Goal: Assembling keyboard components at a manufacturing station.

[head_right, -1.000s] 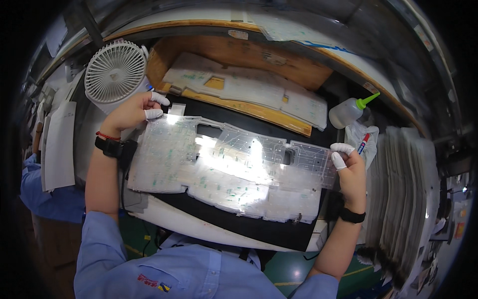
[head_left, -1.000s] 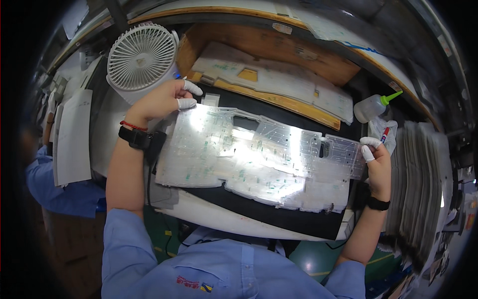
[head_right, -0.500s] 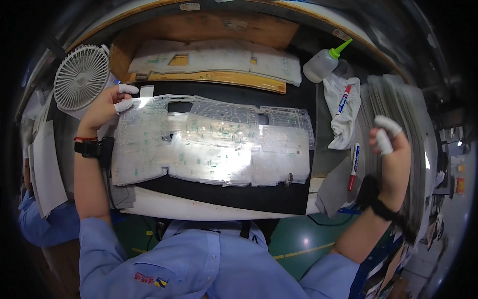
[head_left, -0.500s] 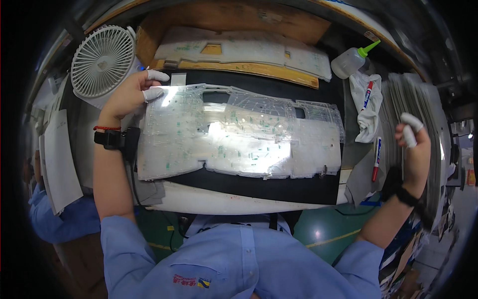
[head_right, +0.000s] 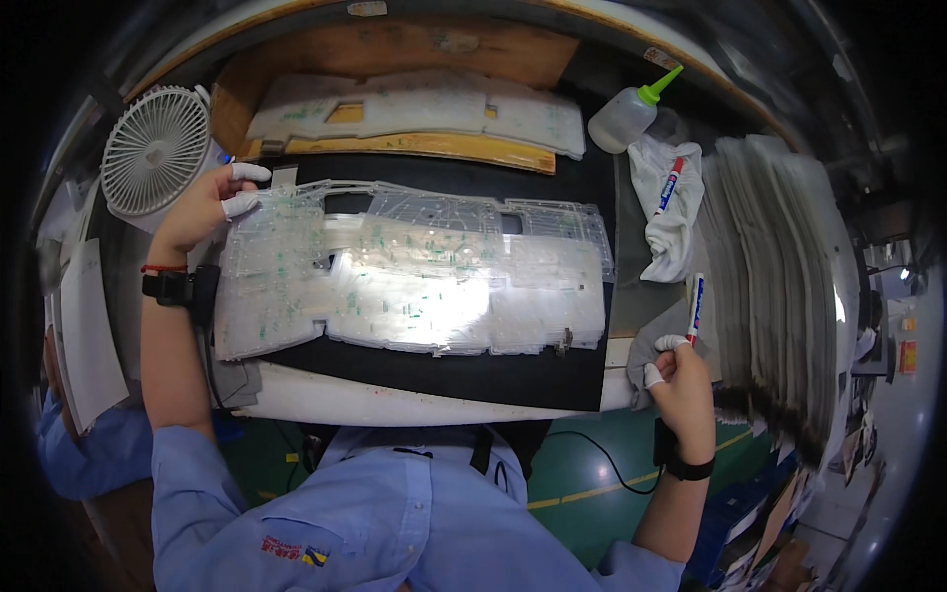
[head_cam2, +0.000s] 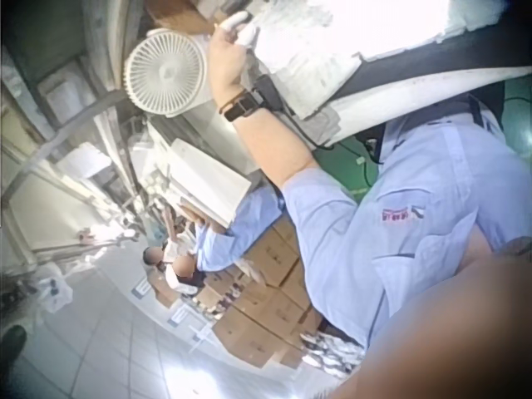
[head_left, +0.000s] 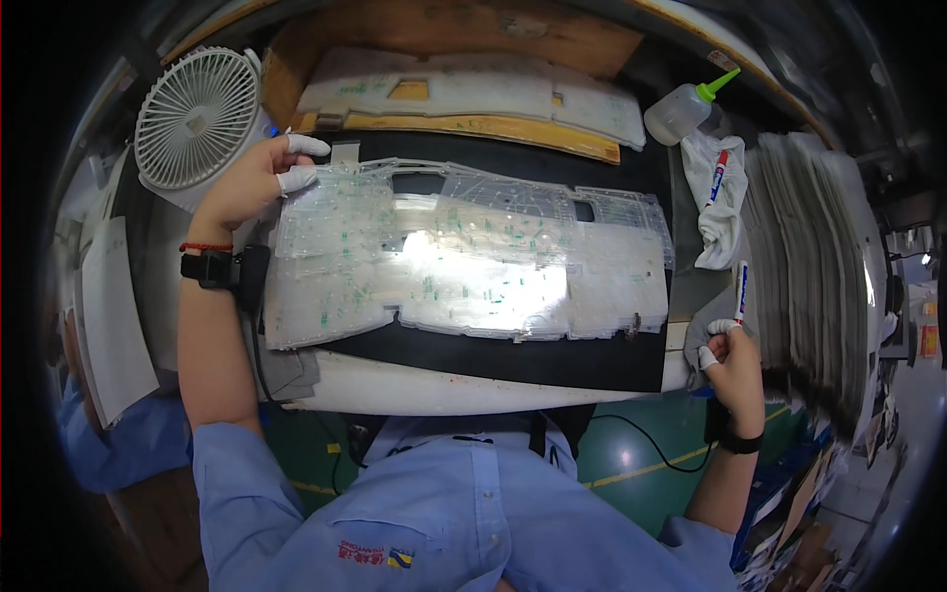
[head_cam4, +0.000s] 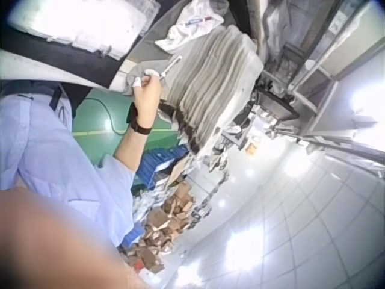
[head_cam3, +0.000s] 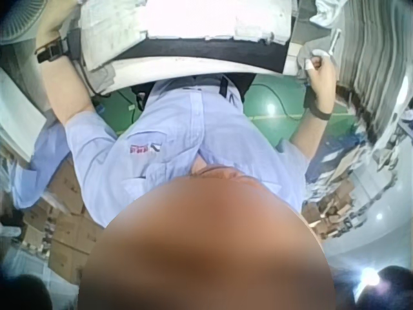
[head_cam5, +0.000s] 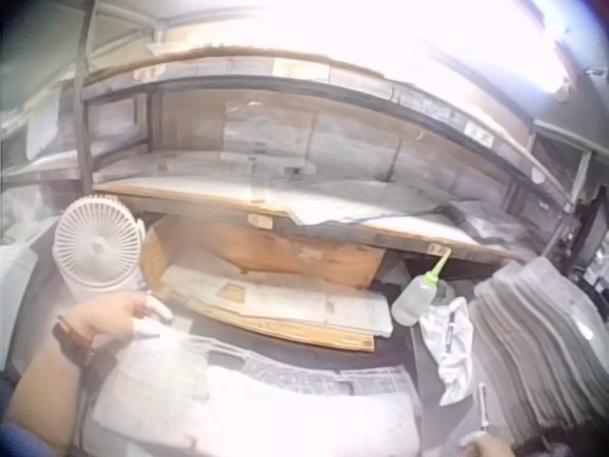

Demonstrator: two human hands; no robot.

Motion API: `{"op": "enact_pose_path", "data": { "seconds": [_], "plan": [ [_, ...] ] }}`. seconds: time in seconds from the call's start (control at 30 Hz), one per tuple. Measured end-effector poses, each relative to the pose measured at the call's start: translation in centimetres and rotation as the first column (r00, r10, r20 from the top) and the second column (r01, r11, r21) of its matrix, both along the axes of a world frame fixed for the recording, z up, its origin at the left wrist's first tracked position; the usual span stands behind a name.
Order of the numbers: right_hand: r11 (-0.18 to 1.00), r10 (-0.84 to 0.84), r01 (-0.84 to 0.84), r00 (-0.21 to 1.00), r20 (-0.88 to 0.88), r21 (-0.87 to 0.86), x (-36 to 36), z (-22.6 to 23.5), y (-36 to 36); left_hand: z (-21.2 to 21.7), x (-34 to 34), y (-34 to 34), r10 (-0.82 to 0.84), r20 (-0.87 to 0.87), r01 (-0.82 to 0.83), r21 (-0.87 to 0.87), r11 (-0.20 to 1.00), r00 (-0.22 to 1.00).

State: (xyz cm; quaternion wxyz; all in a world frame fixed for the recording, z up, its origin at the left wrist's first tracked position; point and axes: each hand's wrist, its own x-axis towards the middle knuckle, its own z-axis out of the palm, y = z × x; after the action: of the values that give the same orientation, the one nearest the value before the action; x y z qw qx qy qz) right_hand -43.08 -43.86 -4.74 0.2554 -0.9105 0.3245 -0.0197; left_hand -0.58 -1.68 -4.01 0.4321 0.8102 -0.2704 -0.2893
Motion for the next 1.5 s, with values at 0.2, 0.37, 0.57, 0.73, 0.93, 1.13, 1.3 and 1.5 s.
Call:
{"op": "enact_pose_path", "data": {
  "seconds": [0.2, 0.37, 0.57, 0.73, 0.93, 1.13, 1.3, 1.5],
  "plan": [
    [0.943, -0.185, 0.137, 0.974, 0.134, 0.302, 0.6, -0.9, 1.0, -0.3, 0.2, 0.1, -0.017, -0.007, 0.017, -0.018, 1.0, 1.0],
    [0.822, -0.398, 0.216, 0.88, 0.26, 0.527, 2.3, 0.7, 2.5, 0.0, 0.1, 0.1, -0.012, 0.001, 0.012, -0.01, 1.0, 1.0],
    [0.956, -0.202, 0.222, 0.972, 0.119, -0.192, 2.3, -0.1, -3.2, 0.1, 0.0, 0.1, -0.028, -0.001, 0.028, -0.021, 0.999, 1.0],
    [0.947, -0.322, 0.321, 0.945, 0.06, 0.034, 3.6, 3.0, -2.8, -0.2, -0.1, 0.2, -0.008, -0.021, 0.008, -0.043, 0.999, 1.0],
    [0.958, 0.044, 0.035, 0.963, 0.266, -0.285, 6.1, 5.7, -5.6, -0.4, 0.2, 0.2, -0.005, -0.027, 0.004, -0.037, 0.999, 1.0],
    [0.543, 0.536, -0.438, 0.837, -0.106, -0.716, 15.9, 5.5, -7.9, -0.3, 0.1, 0.4, -0.018, -0.063, 0.014, -0.06, 0.998, 0.998],
    [0.555, 0.545, -0.395, 0.837, -0.038, -0.732, 18.6, 4.7, -8.8, -0.5, 0.2, 0.2, -0.02, -0.058, 0.016, -0.071, 0.997, 0.998],
    [0.979, 0.205, -0.167, 0.776, 0.597, -0.118, 19.7, 8.4, -5.5, -0.1, 0.1, 0.2, -0.021, -0.06, 0.017, -0.081, 0.997, 0.998]
  ]
}}
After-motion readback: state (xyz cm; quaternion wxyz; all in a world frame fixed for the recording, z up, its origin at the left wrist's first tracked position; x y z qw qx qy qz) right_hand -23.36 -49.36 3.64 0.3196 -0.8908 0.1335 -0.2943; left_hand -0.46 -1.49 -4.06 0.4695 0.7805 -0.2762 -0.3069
